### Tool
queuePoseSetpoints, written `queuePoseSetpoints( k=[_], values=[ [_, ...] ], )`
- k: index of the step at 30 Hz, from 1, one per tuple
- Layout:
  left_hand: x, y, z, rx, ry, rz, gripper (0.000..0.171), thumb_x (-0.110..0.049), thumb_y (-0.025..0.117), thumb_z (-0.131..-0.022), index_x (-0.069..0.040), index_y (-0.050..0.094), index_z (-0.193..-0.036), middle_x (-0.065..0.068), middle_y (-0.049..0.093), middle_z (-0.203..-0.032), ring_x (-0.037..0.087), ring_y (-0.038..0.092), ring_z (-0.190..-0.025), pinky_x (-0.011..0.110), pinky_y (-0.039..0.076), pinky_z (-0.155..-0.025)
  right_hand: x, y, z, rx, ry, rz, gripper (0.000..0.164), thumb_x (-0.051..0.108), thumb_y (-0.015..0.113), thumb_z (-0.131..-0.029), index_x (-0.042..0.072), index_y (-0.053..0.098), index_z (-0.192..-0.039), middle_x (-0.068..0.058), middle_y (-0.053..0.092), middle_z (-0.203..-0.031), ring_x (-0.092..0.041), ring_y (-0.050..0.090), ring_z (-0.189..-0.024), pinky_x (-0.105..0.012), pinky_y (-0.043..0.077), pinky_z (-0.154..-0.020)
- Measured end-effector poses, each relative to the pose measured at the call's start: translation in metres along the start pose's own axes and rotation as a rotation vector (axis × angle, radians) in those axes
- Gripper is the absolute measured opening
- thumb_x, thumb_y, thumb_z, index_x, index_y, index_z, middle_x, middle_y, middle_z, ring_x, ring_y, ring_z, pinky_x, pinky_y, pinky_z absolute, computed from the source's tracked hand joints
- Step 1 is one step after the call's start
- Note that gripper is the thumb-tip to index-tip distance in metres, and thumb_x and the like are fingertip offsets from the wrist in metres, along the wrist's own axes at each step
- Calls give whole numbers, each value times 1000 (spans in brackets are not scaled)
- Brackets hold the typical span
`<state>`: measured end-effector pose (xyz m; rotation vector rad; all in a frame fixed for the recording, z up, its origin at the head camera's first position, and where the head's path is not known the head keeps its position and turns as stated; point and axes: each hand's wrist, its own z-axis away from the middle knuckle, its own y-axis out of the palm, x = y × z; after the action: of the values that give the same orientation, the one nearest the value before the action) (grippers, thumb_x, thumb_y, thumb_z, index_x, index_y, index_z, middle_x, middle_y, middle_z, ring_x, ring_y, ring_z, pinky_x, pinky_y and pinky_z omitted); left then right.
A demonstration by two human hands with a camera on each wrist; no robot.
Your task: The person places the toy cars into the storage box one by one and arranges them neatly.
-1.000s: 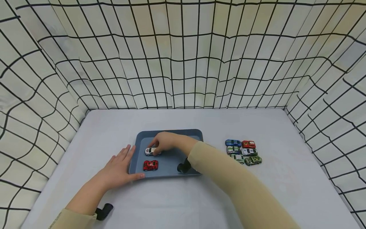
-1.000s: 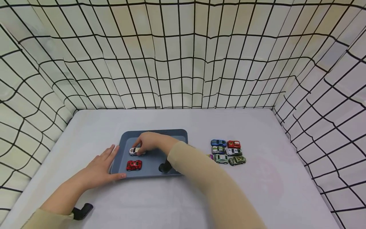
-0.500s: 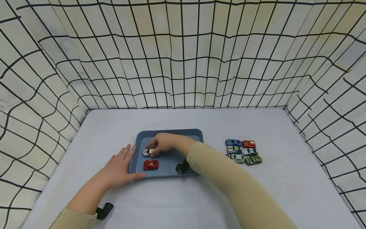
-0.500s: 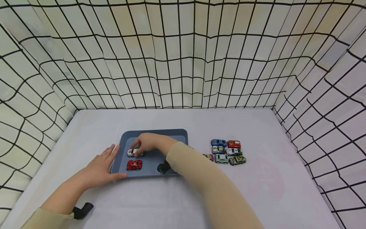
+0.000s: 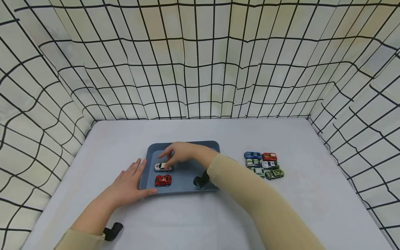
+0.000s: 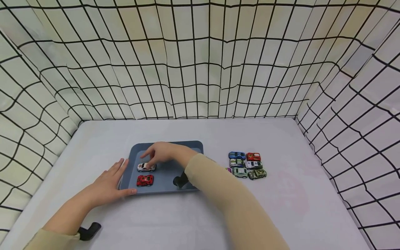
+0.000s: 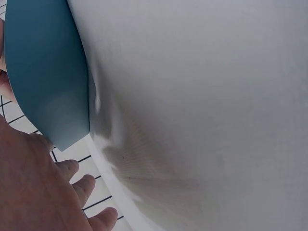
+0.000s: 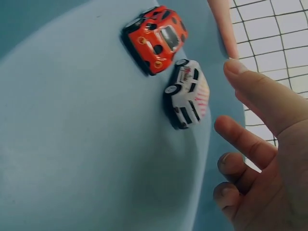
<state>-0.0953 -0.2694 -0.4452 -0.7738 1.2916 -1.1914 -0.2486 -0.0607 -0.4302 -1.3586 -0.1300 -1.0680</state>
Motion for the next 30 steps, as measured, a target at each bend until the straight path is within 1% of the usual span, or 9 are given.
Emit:
queuePoseSetpoints(
  k=[6,10,13,18,21,25,27,30],
  values=[
    [0,1,-1,8,-5,3,123,-77,64,-76,3,16,-156,30,15,-160,49,16,-145,71,15,-111,0,-11,13,-25,-33,-19,51,36,76,-89,24,62,-137,9,65,-96,-13,57,-89,-24,46,-75],
    [-1,1,-1,3,-7,4,124,-77,64,-76,3,15,-156,30,15,-159,50,17,-145,72,16,-110,1,-20,21,-54,-43,-24,51,35,76,-89,25,62,-137,9,64,-99,-14,56,-91,-24,45,-75],
    [-1,1,0,0,-10,2,125,-78,63,-75,3,15,-156,31,15,-159,50,17,-145,72,16,-110,-1,-28,28,-75,-49,-47,51,34,76,-88,24,63,-137,8,64,-100,-17,56,-92,-25,45,-74],
    [-2,1,0,-3,-16,-1,125,-78,63,-75,3,16,-156,31,16,-159,50,18,-144,72,16,-111,-8,-39,43,-103,-51,-68,52,36,77,-87,24,63,-136,6,64,-102,-18,57,-84,-26,47,-70],
    [-1,2,0,-5,-14,-2,125,-78,64,-75,3,15,-156,31,16,-159,50,18,-144,72,17,-110,-14,-45,56,-119,-48,-58,51,35,78,-87,25,64,-136,0,65,-108,-17,55,-79,-27,47,-69],
    [2,5,0,-8,-10,6,126,-81,61,-74,3,14,-157,30,15,-160,50,17,-145,72,16,-110,-27,-51,77,-129,-31,-48,52,34,78,-87,24,64,-136,-9,65,-116,-18,54,-78,-29,47,-70],
    [1,5,0,-17,-6,14,126,-80,62,-74,3,16,-156,30,16,-159,50,18,-144,72,16,-110,-35,-52,89,-140,-20,-36,52,34,78,-87,23,64,-136,-9,65,-116,-18,53,-78,-29,46,-69],
    [-3,2,2,-26,-6,11,123,-77,65,-75,4,18,-156,30,17,-159,50,19,-144,72,17,-111,-46,-53,108,-160,-5,-24,51,33,78,-87,23,65,-135,-9,65,-115,-18,50,-78,-29,44,-68]
  ],
)
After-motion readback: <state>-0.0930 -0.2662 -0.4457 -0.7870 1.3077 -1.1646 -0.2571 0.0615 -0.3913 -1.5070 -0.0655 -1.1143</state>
